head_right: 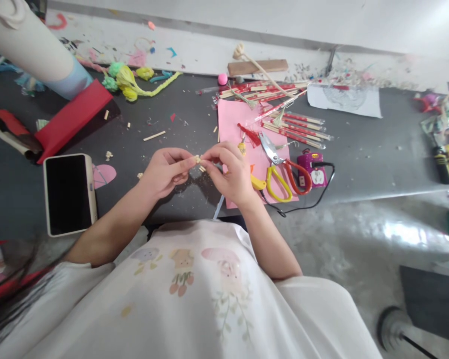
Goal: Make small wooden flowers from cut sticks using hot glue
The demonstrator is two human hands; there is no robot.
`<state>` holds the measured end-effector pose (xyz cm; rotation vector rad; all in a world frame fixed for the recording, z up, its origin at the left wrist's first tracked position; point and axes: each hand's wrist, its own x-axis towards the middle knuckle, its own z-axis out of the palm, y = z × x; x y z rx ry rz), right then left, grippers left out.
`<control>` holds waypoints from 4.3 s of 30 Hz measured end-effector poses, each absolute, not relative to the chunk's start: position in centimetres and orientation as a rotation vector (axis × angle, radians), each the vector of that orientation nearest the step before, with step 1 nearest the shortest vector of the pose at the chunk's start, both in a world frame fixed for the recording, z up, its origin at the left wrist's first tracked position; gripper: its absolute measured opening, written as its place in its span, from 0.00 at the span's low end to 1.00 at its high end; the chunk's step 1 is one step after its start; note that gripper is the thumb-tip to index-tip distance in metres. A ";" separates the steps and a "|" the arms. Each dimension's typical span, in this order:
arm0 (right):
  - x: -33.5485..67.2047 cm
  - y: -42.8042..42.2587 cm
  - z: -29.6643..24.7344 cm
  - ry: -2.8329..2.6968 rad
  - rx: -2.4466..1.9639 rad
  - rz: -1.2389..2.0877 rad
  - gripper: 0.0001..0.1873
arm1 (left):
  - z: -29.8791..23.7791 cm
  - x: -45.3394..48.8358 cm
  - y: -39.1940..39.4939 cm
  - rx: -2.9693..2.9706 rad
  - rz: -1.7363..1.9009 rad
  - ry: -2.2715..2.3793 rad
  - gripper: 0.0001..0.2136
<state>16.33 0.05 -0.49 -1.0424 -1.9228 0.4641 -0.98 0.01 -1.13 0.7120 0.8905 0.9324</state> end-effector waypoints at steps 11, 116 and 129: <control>16.7 0.1 -0.1 -1.959 -1.027 0.576 0.04 | -1.1 -1.3 0.1 0.695 0.901 0.866 0.16; 21.9 -5.2 -3.0 -1.276 -1.307 1.413 0.33 | -1.2 -0.9 0.2 0.610 1.064 0.937 0.09; 21.6 -5.1 -2.0 -0.990 -1.202 1.548 0.27 | -2.1 -0.8 0.2 0.746 1.104 1.006 0.12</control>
